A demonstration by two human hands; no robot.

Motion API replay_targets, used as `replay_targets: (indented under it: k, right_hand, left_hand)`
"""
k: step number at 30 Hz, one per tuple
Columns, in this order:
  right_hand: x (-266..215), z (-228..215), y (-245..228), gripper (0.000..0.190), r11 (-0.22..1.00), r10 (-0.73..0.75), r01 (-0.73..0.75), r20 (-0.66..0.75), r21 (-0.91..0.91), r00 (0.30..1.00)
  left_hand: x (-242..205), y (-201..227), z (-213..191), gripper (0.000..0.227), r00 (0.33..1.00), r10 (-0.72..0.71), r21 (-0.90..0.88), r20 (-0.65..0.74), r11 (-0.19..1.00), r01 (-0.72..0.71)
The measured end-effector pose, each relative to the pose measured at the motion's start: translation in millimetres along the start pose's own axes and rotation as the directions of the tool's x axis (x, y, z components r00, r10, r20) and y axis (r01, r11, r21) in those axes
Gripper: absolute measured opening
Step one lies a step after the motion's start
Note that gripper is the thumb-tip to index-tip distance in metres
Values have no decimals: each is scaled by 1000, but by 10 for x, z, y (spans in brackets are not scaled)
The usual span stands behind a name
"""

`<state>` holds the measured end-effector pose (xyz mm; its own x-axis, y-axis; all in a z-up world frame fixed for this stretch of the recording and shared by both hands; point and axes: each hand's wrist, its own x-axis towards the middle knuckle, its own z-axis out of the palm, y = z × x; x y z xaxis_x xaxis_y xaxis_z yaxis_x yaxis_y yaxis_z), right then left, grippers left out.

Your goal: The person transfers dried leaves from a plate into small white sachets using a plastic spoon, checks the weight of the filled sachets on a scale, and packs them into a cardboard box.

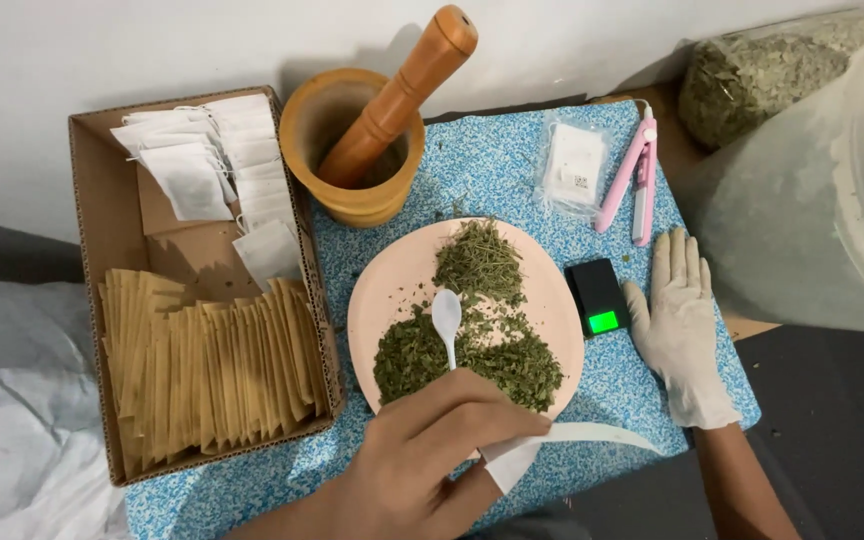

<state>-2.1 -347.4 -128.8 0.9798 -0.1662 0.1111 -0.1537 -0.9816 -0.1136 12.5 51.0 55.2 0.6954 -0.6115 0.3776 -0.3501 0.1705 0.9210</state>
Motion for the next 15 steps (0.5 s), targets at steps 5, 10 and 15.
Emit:
replay_targets:
  k: [5, 10, 15]
  right_hand:
    - [14, 73, 80, 80, 999, -34, 33, -20, -28, 999]
    - [18, 40, 39, 79, 998, -58, 57, -39, -32, 998]
    - [-4, 83, 69, 76, 997, -68, 66, -83, -29, 994]
  left_hand:
    - [-11, -27, -12, 22, 1000, -26, -7, 17, 1000, 26]
    - [46, -174, -17, 28, 986, 169, 114, -14, 980, -166]
    - [186, 75, -146, 16, 978, 200, 170, -63, 968, -187]
